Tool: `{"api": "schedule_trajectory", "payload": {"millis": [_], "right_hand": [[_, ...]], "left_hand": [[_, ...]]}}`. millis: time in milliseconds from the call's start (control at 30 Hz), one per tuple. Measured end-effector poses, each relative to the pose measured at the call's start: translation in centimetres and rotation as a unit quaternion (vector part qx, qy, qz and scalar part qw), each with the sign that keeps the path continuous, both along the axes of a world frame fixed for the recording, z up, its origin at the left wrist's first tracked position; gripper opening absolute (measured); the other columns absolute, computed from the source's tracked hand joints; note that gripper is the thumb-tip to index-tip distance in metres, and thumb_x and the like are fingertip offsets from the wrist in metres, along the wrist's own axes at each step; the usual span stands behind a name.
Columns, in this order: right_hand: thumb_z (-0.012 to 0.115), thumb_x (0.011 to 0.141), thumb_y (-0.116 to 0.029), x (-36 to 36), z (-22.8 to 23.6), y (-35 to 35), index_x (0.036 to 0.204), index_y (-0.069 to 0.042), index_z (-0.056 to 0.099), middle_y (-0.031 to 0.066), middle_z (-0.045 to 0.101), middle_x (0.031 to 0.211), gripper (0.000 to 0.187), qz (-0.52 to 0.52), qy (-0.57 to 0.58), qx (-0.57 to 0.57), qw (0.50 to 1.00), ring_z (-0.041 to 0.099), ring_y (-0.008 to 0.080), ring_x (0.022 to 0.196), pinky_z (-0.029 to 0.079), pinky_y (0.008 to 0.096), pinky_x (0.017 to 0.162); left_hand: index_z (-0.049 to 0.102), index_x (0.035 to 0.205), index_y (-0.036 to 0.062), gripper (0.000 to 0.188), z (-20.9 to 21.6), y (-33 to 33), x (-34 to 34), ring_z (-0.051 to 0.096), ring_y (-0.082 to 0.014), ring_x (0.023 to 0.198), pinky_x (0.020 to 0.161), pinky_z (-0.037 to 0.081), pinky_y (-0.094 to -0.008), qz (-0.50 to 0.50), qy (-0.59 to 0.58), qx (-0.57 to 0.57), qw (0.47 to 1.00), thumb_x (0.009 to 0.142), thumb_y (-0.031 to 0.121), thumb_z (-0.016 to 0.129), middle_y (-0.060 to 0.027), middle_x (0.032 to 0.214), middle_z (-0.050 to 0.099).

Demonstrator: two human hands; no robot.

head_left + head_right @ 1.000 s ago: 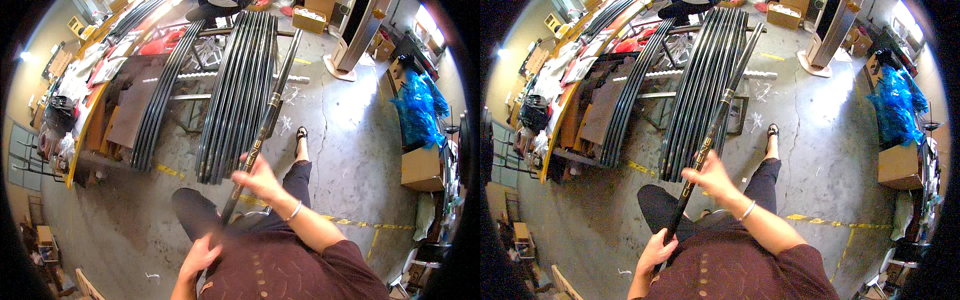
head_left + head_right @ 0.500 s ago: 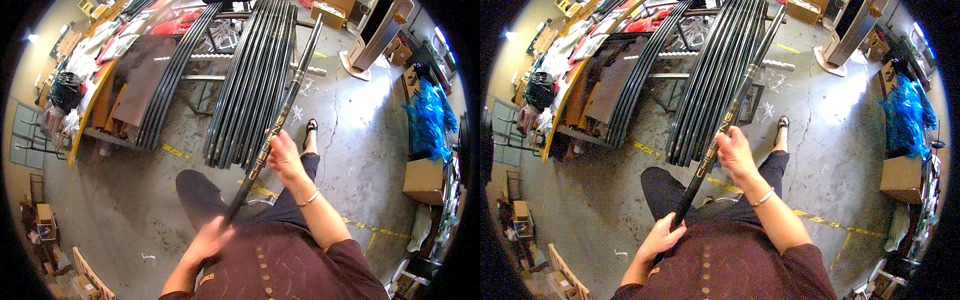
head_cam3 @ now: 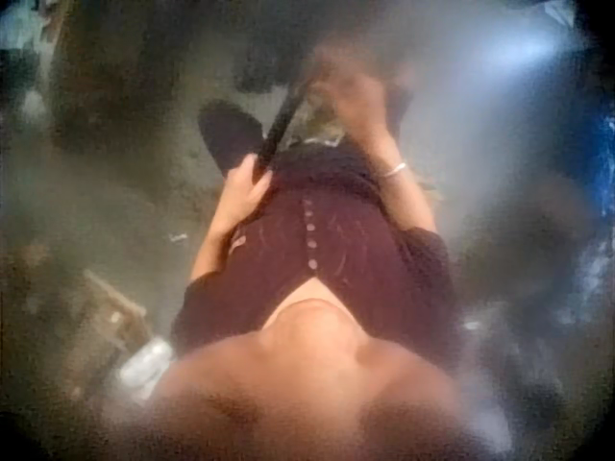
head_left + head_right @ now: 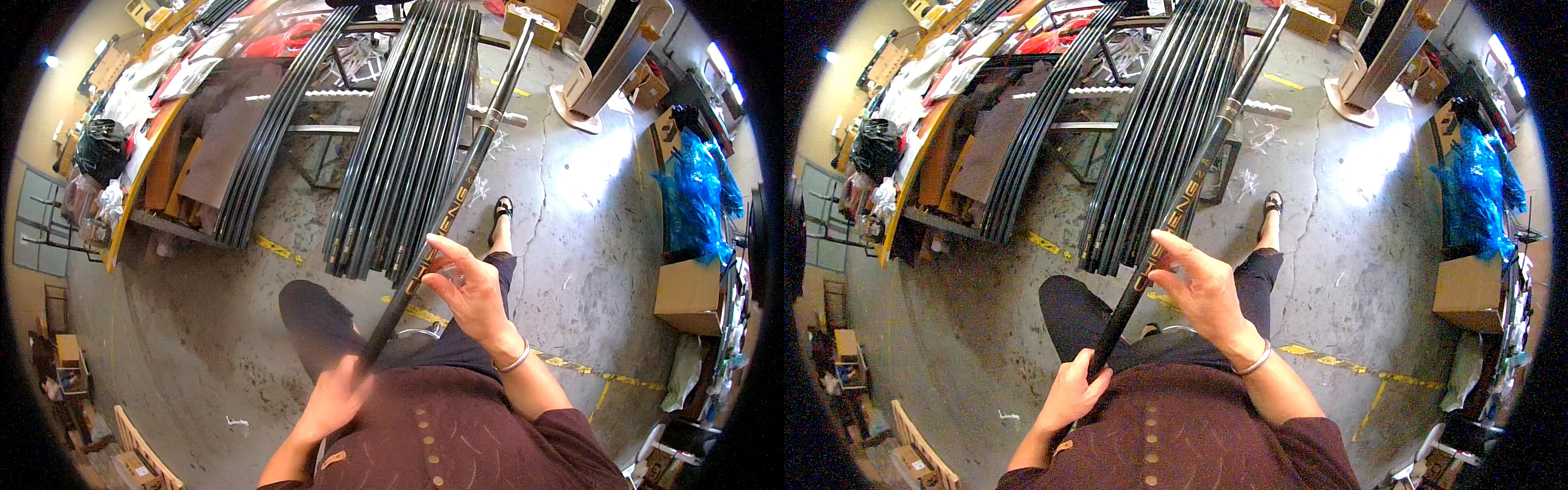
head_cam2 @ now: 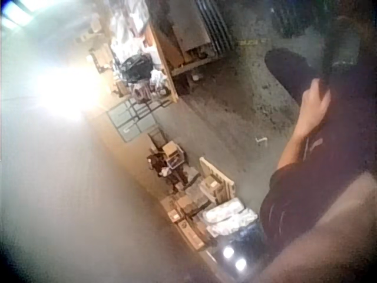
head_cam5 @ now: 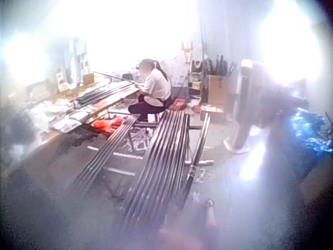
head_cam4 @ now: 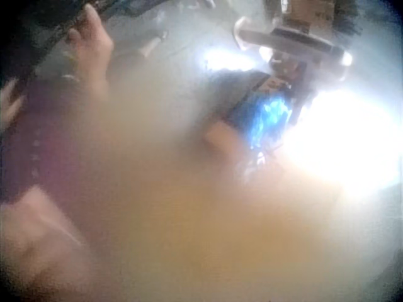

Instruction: The person picks up long black poles from a rack and wipes them with a small white cloth. They rotate the poles to clean different sections and then place them back on the rack, repeating this process for several poles.

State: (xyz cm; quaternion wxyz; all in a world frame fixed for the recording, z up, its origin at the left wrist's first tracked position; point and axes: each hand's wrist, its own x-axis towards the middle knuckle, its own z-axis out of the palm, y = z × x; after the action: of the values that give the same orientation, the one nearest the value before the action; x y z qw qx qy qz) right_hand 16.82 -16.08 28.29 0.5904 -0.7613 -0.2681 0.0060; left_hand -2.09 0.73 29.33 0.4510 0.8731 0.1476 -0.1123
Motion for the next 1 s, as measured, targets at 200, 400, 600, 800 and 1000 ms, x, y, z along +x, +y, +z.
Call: {"api": "schedule_trajectory", "payload": {"millis": [200,400,600,800,1000], "right_hand": [[0.071,0.075,-0.008,0.1,0.5,0.1,0.107,-0.004,0.060,0.0127,0.065,0.086,0.034,-0.015,0.009,-0.028,0.999,0.062,0.0179,0.068,0.049,0.0281,0.064],[0.071,0.075,-0.008,-0.1,-0.8,0.0,0.101,-0.004,0.059,0.0110,0.065,0.080,0.028,-0.031,0.003,0.006,0.999,0.062,0.0186,0.062,0.048,0.0274,0.057],[0.071,0.075,-0.009,0.2,-1.5,0.3,0.113,-0.007,0.052,0.0084,0.064,0.075,0.042,-0.047,-0.049,0.028,0.997,0.058,0.0171,0.053,0.046,0.0273,0.049],[0.073,0.073,-0.009,-1.0,-0.5,0.1,0.113,-0.006,0.054,0.0084,0.064,0.072,0.044,-0.038,-0.075,-0.034,0.996,0.062,0.0179,0.056,0.048,0.0274,0.050],[0.071,0.073,-0.005,-2.8,-0.9,0.6,0.106,-0.003,0.059,0.0090,0.064,0.070,0.035,0.025,-0.127,-0.045,0.991,0.065,0.0211,0.059,0.050,0.0297,0.052]], "left_hand": [[0.046,0.096,0.0007,0.024,0.3,-0.3,0.1,0.057,-0.0449,0.069,0.057,0.044,-0.0486,-0.005,0.020,0.048,0.999,0.083,0.016,0.058,-0.0261,0.069,0.056],[0.048,0.094,-0.0032,0.025,0.3,-0.4,0.1,0.058,-0.0432,0.065,0.052,0.044,-0.0438,-0.014,-0.011,0.091,0.996,0.080,0.011,0.063,-0.0262,0.067,0.055],[0.048,0.094,-0.0030,0.025,0.6,-0.6,0.2,0.058,-0.0420,0.064,0.053,0.044,-0.0421,-0.007,-0.005,0.071,0.997,0.080,0.011,0.062,-0.0245,0.066,0.056],[0.048,0.094,-0.0011,0.024,0.9,-1.0,1.6,0.057,-0.0348,0.059,0.054,0.044,-0.0365,0.037,0.002,-0.047,0.998,0.080,0.012,0.063,-0.0198,0.067,0.056],[0.047,0.095,-0.0008,0.025,1.7,-0.9,2.5,0.057,-0.0338,0.056,0.053,0.043,-0.0382,0.040,-0.004,-0.021,0.999,0.082,0.015,0.061,-0.0199,0.064,0.054]]}}
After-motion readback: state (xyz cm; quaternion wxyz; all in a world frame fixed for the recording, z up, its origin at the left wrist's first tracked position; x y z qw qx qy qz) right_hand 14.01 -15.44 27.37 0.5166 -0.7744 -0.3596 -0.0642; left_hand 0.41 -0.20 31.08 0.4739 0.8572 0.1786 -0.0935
